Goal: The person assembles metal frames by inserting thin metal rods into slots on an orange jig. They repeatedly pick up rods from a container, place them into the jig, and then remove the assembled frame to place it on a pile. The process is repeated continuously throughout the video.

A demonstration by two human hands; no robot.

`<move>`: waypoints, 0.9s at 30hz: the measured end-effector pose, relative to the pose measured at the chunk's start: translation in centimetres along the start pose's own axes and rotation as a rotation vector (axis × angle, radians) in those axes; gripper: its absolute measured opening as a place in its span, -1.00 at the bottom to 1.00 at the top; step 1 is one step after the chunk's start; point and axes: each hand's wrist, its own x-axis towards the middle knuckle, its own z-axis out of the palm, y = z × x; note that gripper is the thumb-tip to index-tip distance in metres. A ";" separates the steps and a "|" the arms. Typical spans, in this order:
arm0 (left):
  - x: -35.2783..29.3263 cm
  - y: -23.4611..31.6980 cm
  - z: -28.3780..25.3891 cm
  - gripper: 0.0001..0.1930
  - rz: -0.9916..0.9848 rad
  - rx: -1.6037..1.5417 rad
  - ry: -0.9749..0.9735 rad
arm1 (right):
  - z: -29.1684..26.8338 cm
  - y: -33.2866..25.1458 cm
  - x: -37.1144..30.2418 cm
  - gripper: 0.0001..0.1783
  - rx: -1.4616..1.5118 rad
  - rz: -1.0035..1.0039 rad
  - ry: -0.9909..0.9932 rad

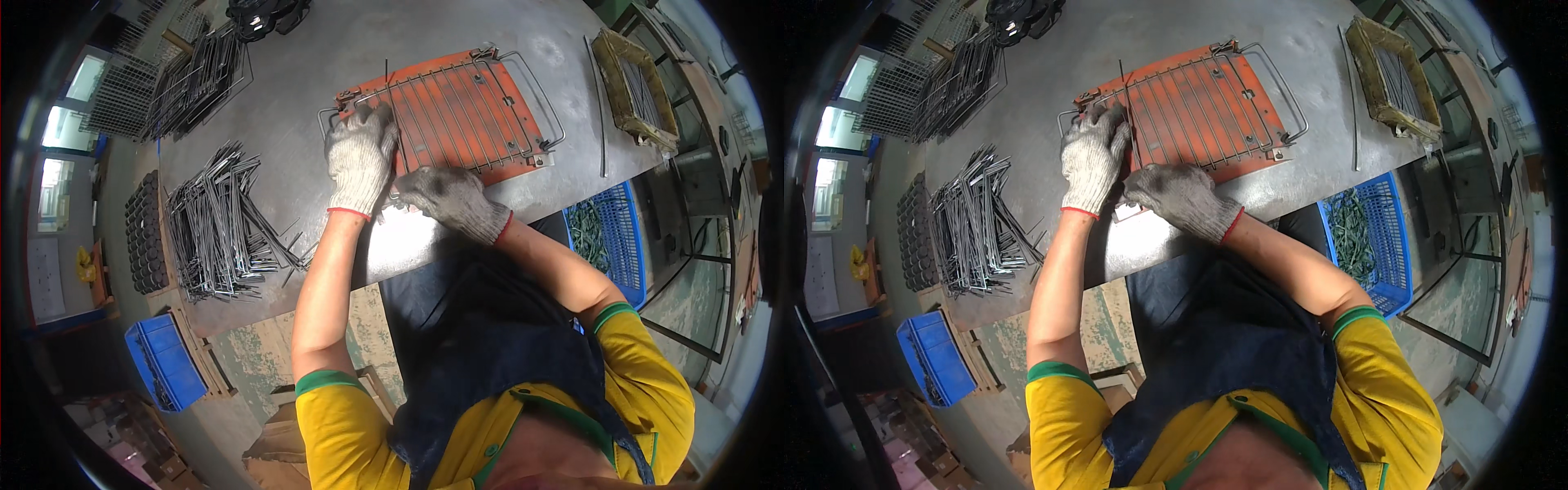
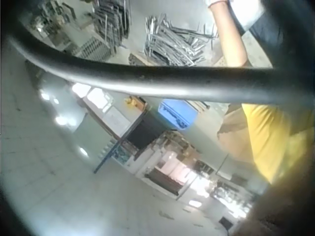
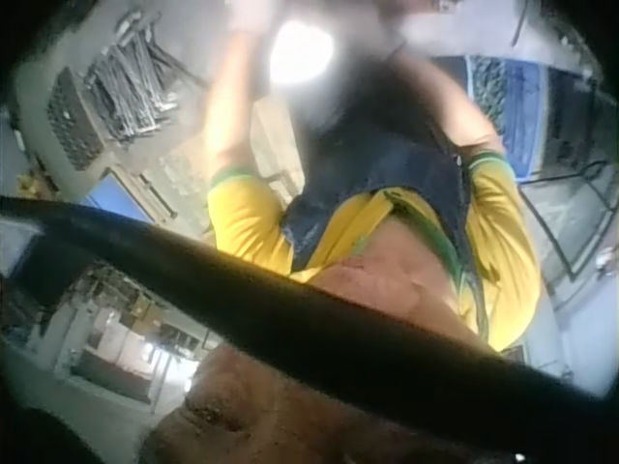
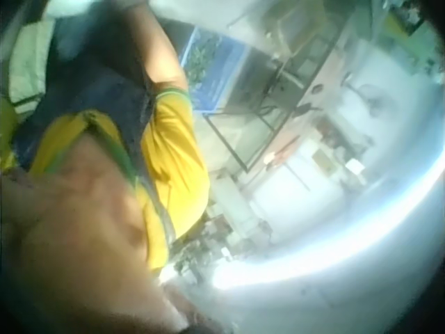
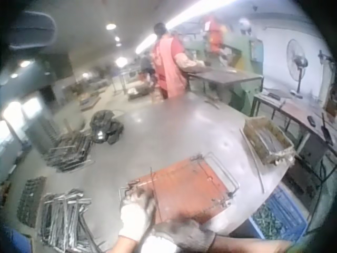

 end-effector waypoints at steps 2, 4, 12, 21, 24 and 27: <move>-0.7 -0.4 0.3 -0.63 0.019 -0.053 0.020 | -0.5 -0.2 0.4 -0.67 0.012 0.058 -0.137; -0.8 -0.6 0.4 -0.62 0.046 -0.100 0.035 | -0.7 0.2 0.8 -0.70 0.034 0.038 -0.144; -0.7 -0.1 -0.6 -0.61 0.096 0.116 -0.103 | -0.4 0.2 1.0 -0.65 0.121 0.076 -0.164; -1.5 -2.0 -0.4 -0.60 0.210 0.281 -0.082 | -1.5 -1.7 2.0 -0.63 0.154 0.155 -0.195; -1.3 -1.5 -0.7 -0.61 0.196 0.253 -0.100 | 2.9 0.1 1.3 -0.62 0.219 0.102 -0.088; -1.3 -1.3 -0.7 -0.62 0.181 0.262 -0.143 | 2.3 -1.0 2.2 -0.58 0.188 0.135 -0.168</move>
